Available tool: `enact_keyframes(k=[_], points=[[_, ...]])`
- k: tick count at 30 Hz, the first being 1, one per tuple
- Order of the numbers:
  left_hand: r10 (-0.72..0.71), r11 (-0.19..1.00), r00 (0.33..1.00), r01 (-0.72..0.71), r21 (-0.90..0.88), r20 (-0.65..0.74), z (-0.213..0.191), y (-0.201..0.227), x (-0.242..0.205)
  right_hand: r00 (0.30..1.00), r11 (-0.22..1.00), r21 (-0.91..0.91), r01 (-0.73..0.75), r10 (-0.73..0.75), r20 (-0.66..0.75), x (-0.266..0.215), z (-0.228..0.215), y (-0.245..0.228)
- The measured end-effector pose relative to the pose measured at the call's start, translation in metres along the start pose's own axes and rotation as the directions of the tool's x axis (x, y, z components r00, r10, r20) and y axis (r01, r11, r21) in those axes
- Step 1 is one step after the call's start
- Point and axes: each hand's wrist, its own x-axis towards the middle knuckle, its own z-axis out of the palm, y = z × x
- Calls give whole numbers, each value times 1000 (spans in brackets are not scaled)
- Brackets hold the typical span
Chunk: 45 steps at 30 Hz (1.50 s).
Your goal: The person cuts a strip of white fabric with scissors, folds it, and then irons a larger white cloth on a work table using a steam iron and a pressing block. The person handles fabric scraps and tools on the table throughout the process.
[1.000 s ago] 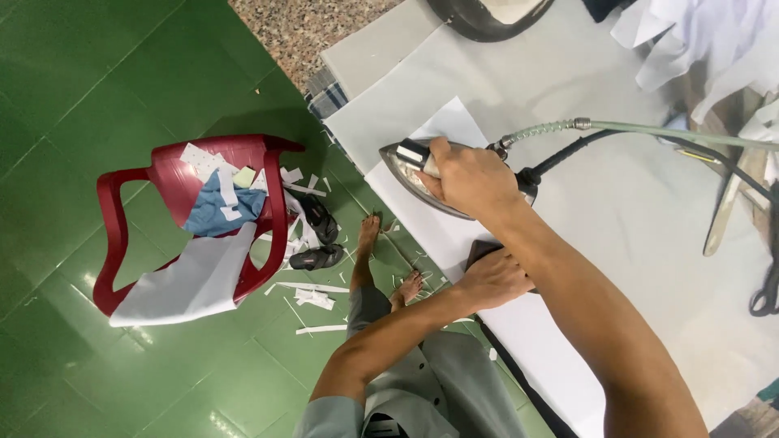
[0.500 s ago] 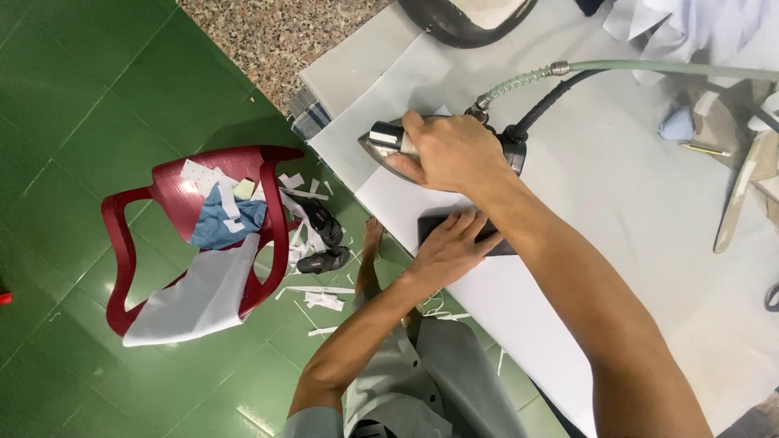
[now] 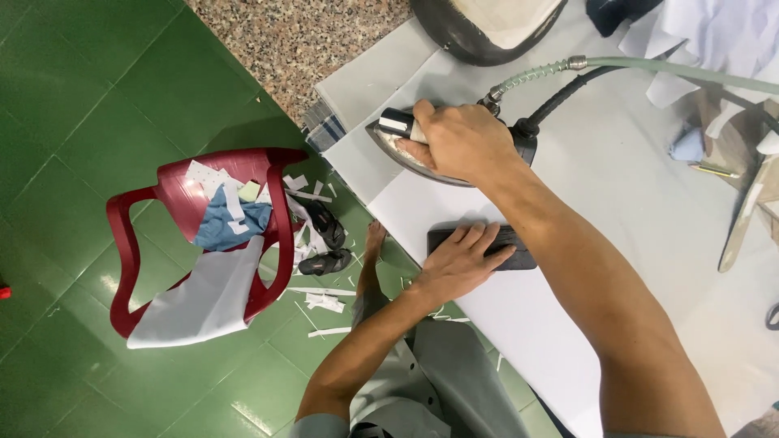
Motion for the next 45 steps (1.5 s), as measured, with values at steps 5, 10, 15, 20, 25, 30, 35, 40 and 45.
enact_keyframes(k=[5, 10, 15, 20, 25, 30, 35, 40, 45], points=[[6, 1000, 1000, -6, 7, -10, 1, 0, -1, 999, 1000, -8, -28, 28, 20, 5, -3, 1], [-19, 999, 1000, 20, 34, -22, 11, 2, -2, 999, 999, -5, -38, 38, 27, 5, -3, 0], [-53, 994, 997, 57, 96, -49, -5, -23, -3, 999, 999, 8, -52, 52, -1, 3, 2, 1], [-83, 986, 995, 92, 139, -63, -31, -37, -2, 997, 998, -24, -53, 51, -55, 8, 3, 3], [-80, 992, 994, 87, 96, -76, -30, -39, -1, 997, 998, -24, -53, 51, -54, 18, -3, 6], [-85, 992, 994, 92, 90, -73, -31, -40, 0, 998, 999, -13, -52, 52, -33, 34, -11, 9], [-72, 993, 995, 78, 91, -66, -34, -41, 1, 995, 997, -20, -77, 76, -57, 45, -15, 12], [-49, 997, 998, 51, 65, -32, -38, -45, -20, 984, 988, 34, -151, 154, -95, 40, -16, 6], [-5, 998, 1000, 6, 68, -10, -84, -63, -44, 902, 880, 266, -395, 426, -69, 3, -13, -1]])
